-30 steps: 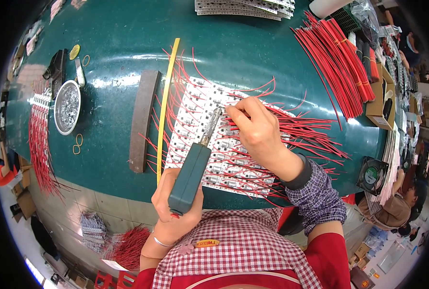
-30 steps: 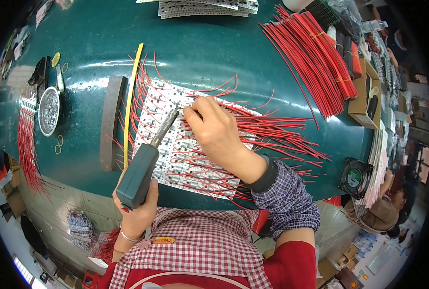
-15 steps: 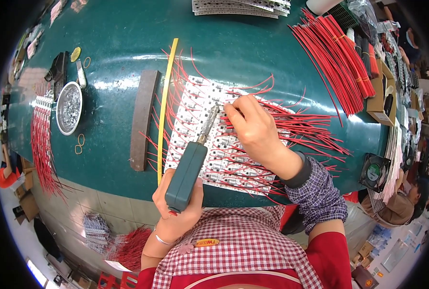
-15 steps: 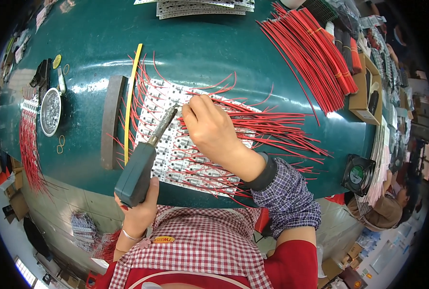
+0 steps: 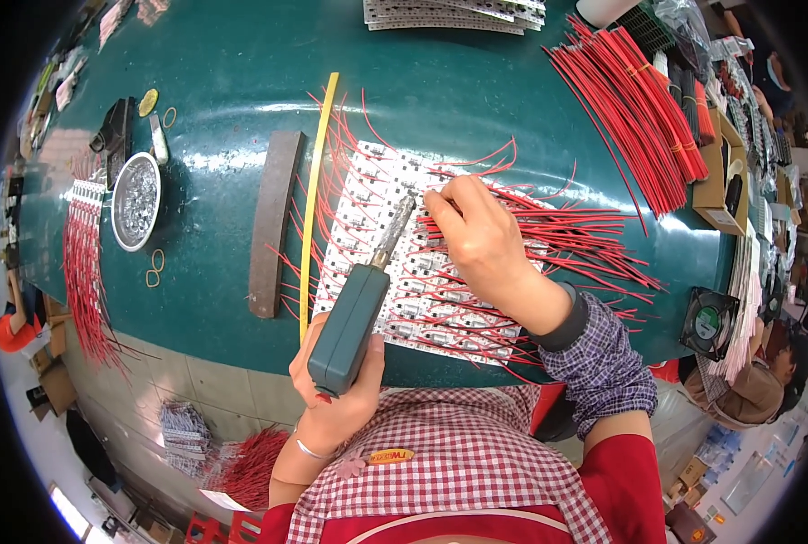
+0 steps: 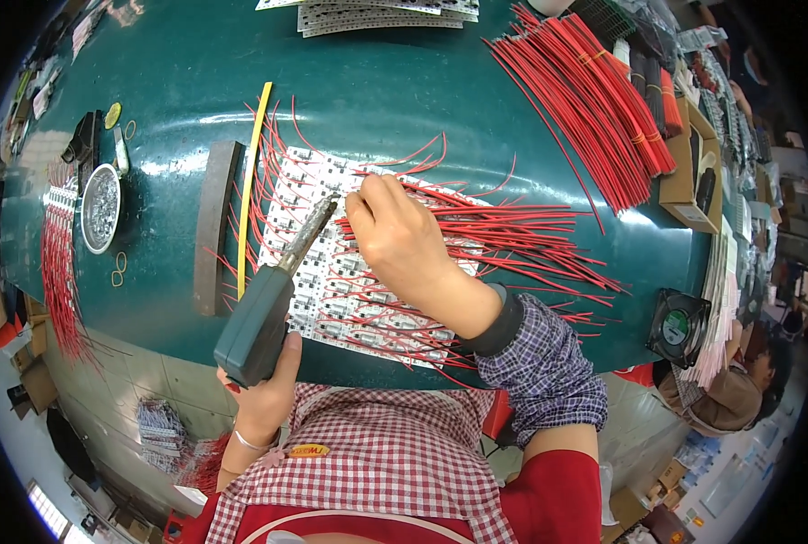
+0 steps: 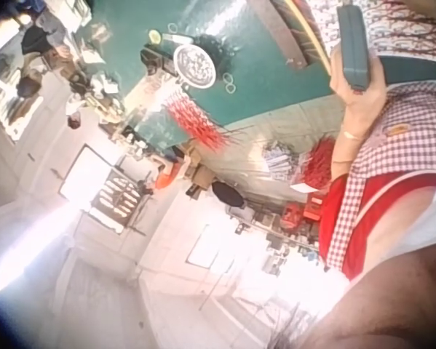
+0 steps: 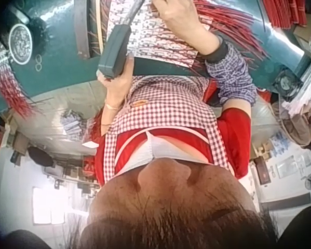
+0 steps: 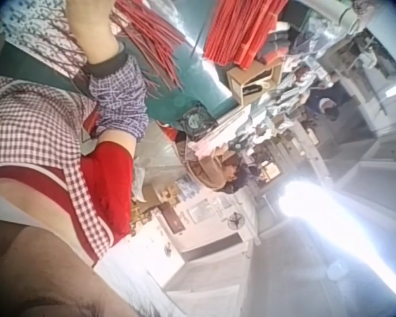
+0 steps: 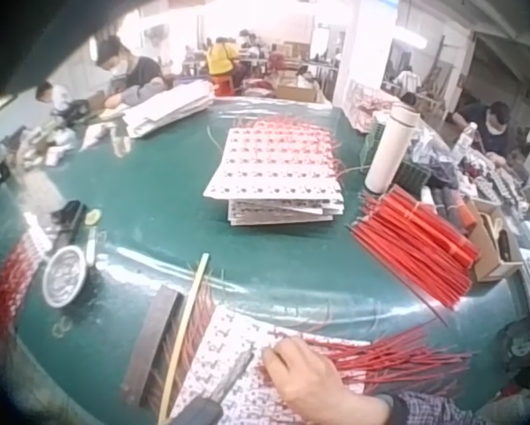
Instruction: The person solders red wires onto LED circuit boards using a soldering gun.
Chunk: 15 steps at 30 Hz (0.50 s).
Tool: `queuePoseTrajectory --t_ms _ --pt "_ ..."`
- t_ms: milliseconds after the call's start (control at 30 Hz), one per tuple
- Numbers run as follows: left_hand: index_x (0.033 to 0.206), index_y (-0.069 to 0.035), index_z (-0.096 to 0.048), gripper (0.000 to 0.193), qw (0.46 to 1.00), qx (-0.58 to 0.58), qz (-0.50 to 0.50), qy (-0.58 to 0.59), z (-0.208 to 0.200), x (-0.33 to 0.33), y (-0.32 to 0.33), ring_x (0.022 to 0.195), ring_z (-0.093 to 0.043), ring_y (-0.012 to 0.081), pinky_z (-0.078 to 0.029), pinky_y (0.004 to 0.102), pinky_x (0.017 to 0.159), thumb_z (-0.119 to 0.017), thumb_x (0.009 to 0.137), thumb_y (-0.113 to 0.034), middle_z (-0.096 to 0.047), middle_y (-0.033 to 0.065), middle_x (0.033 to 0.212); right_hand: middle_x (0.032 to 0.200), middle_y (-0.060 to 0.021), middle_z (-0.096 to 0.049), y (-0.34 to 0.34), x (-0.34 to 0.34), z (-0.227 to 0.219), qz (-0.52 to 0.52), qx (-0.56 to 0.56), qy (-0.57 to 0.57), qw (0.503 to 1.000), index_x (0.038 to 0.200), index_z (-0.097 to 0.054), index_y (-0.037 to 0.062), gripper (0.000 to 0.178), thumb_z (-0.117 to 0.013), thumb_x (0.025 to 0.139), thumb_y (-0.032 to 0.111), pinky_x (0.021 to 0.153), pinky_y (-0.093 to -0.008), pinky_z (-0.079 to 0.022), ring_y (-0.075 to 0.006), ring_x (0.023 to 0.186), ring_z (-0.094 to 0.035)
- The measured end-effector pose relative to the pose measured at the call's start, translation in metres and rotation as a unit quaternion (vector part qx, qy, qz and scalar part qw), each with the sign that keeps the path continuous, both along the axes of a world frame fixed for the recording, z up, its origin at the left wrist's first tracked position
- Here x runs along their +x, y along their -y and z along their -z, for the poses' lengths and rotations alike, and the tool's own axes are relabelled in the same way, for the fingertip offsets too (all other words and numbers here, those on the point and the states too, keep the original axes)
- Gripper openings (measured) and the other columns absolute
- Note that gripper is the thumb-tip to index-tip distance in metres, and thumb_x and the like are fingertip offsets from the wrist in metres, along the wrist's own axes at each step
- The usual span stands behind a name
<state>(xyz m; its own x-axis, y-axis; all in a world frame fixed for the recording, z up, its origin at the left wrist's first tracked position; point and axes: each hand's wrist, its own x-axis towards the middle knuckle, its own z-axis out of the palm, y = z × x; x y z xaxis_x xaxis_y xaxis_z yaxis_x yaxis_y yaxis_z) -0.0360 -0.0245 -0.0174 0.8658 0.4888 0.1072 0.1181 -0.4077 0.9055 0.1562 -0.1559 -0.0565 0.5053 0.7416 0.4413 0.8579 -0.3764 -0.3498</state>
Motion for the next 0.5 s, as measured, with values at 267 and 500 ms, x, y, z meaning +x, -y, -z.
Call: queuePoseTrajectory --t_ms 267,500 --pt "0.099 0.007 -0.065 0.020 1.000 -0.008 0.007 -0.007 0.0009 0.0024 -0.0002 0.069 -0.061 0.0241 -0.050 0.0327 0.063 -0.071 0.079 0.008 -0.063 0.0140 0.086 0.088 -0.0118 -0.053 -0.0012 0.0007 0.0011 0.001 0.010 0.011 1.000 0.104 -0.064 -0.0040 0.032 -0.065 0.072 -0.005 0.063 -0.0374 -0.051 -0.0275 0.079 -0.059" --pt "0.095 0.006 -0.064 0.017 1.000 -0.009 0.011 -0.016 0.0015 0.0001 -0.0010 0.066 -0.059 0.0218 -0.048 0.0316 0.060 -0.071 0.079 0.008 -0.061 0.0123 0.083 0.087 -0.0117 -0.051 -0.0017 -0.0017 0.0000 0.005 -0.001 0.017 1.000 0.105 -0.064 -0.0051 0.032 -0.065 0.073 -0.004 0.062 -0.0374 -0.050 -0.0273 0.079 -0.058"
